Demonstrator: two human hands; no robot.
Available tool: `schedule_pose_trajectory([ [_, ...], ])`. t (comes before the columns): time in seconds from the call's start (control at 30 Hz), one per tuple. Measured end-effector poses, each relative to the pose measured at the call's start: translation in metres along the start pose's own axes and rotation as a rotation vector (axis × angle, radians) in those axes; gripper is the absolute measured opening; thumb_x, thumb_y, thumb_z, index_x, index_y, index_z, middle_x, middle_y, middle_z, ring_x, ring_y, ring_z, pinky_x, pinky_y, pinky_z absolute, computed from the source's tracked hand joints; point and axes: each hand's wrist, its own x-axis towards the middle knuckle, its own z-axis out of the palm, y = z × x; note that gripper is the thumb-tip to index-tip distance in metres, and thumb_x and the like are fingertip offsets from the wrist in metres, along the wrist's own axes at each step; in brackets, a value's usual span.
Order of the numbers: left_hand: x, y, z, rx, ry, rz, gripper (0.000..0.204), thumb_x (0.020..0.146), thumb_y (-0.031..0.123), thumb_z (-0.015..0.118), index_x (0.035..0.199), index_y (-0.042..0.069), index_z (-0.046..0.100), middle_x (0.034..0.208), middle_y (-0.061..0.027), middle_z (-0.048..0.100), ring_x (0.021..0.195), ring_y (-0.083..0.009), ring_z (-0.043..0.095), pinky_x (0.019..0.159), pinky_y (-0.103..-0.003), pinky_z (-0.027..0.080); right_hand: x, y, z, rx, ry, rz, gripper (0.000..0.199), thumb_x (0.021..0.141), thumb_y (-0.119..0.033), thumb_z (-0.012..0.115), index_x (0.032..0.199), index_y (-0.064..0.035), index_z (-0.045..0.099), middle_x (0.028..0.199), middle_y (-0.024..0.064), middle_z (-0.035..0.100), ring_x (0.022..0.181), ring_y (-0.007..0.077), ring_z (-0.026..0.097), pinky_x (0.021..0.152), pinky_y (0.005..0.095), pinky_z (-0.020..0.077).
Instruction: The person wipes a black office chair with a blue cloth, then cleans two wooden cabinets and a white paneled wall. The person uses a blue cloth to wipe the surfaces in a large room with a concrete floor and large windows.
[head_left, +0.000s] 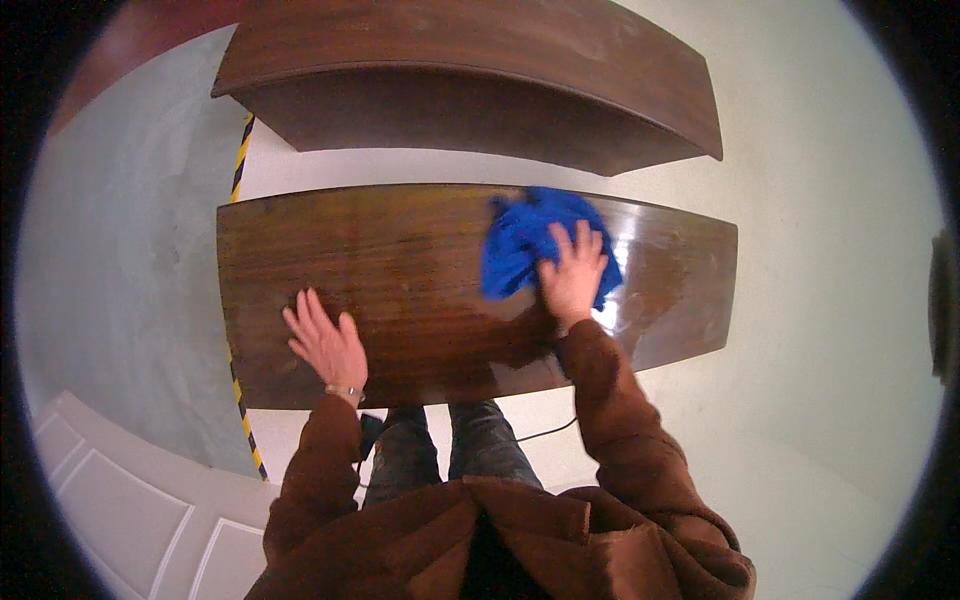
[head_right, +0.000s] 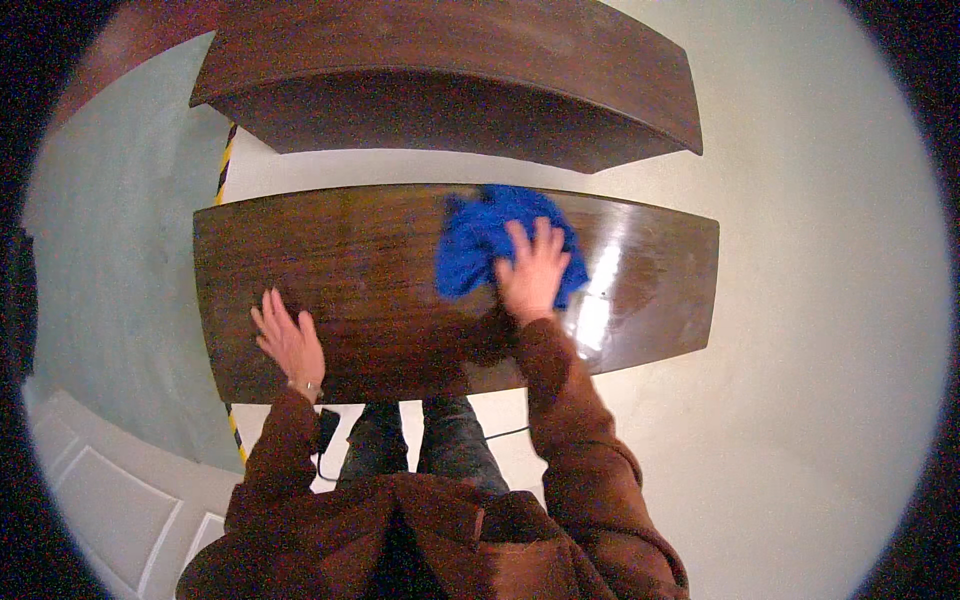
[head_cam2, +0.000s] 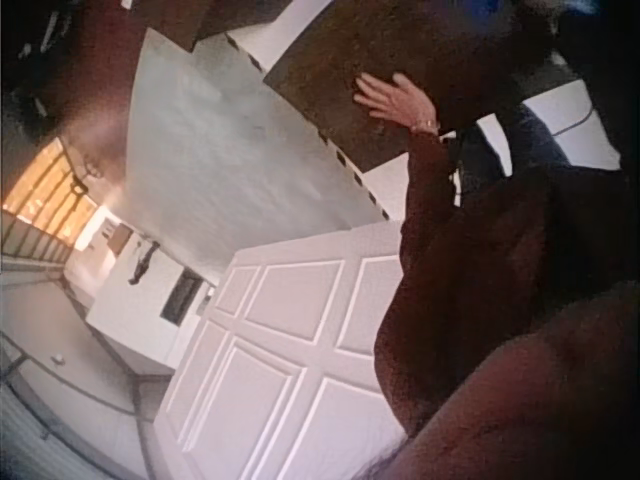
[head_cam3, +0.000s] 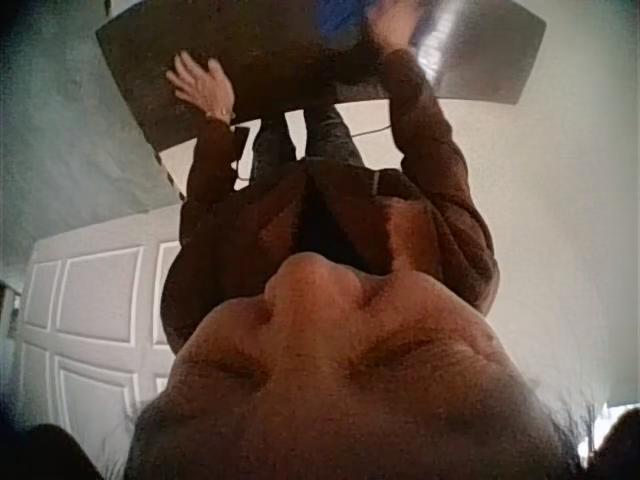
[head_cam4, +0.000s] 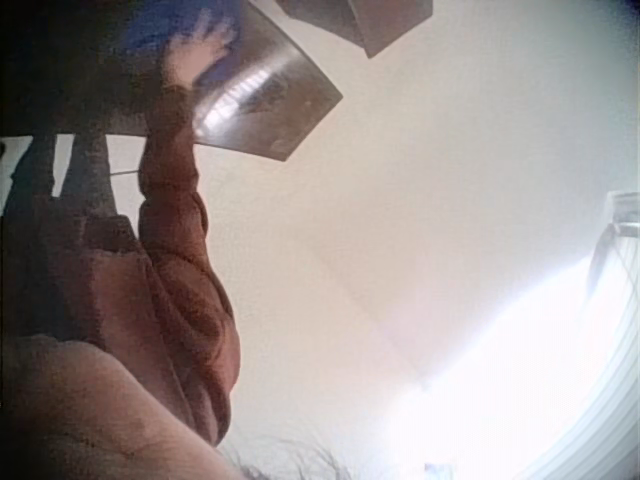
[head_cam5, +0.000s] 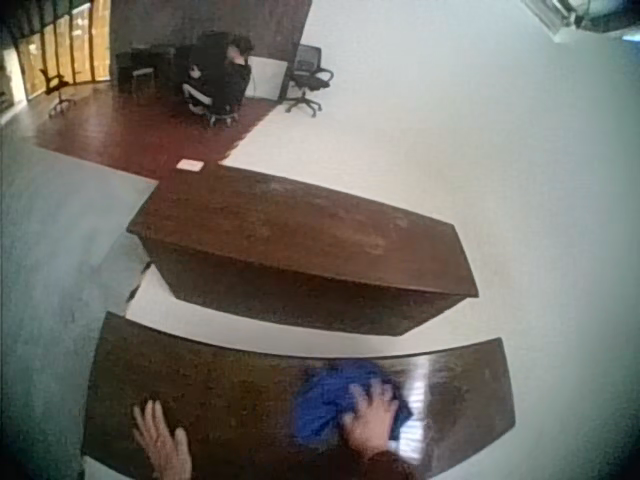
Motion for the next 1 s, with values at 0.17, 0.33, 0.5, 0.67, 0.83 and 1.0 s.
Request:
schedule_pose_trajectory([
  [0.17,-0.037,-0.066,0.008,0.069,0.091,-0.015,0.061,0.094,0.025,0.048,0.150,0.008,0.029,0.159,-0.0092,0.022,0.149,-0.0396,0.008,0.111,-0.069,0.013,0.030,0.019,0.021,-0.114,-0.009,0.424,0.067,0.089,-0.048,0.058,0.149,-0.0264,0.037,0.155,0.0242,0.025,0.138,0.0526,0.024,0.105,0.0689,0.0264],
  [0.33,-0.049,-0.072,0.025,0.094,0.146,0.032,0.063,0.094,0.025,0.050,0.150,0.008,0.028,0.159,-0.0091,0.022,0.149,-0.0397,0.007,0.111,-0.070,0.013,0.013,-0.140,0.047,0.090,0.097,-0.158,0.064,0.075,-0.039,0.074,0.134,-0.0238,0.054,0.148,0.0267,0.031,0.136,0.0559,0.024,0.101,0.0721,0.0275],
  [0.5,-0.048,-0.072,0.024,0.147,0.106,0.002,0.061,0.093,0.030,0.047,0.148,0.007,0.033,0.158,-0.0114,0.025,0.149,-0.0406,0.010,0.110,-0.070,0.014,-0.052,-0.252,0.042,0.286,-0.279,-0.637,0.066,0.078,-0.037,0.073,0.139,-0.0260,0.051,0.154,0.0249,0.025,0.141,0.0520,0.019,0.107,0.0691,0.0238],
  [0.67,-0.045,-0.069,0.021,0.106,0.121,0.023,0.063,0.090,0.029,0.049,0.146,0.003,0.036,0.157,-0.0127,0.026,0.147,-0.0433,0.011,0.109,-0.070,0.014,-0.083,-0.182,0.014,0.271,-0.446,-0.724,0.071,0.072,-0.032,0.078,0.138,-0.0287,0.052,0.154,0.0155,0.029,0.142,0.0424,0.025,0.106,0.0659,0.0289],
  [0.83,-0.040,-0.067,0.013,0.074,0.045,-0.010,0.062,0.092,0.029,0.046,0.148,0.003,0.033,0.157,-0.0129,0.025,0.148,-0.0424,0.009,0.110,-0.071,0.011,-0.056,-0.120,0.012,0.053,-0.231,-0.320,0.069,0.073,-0.028,0.075,0.138,-0.0263,0.051,0.156,0.0183,0.024,0.143,0.0454,0.021,0.106,0.0684,0.0256],
  [1.0,-0.038,-0.069,0.011,0.063,0.074,0.005,0.065,0.090,0.030,0.051,0.148,0.004,0.034,0.158,-0.0122,0.023,0.148,-0.0432,0.008,0.110,-0.070,0.011,0.013,-0.204,0.043,0.045,-0.020,-0.186,0.069,0.075,-0.038,0.075,0.138,-0.0254,0.051,0.151,0.0252,0.027,0.138,0.0534,0.020,0.103,0.0701,0.0248],
])
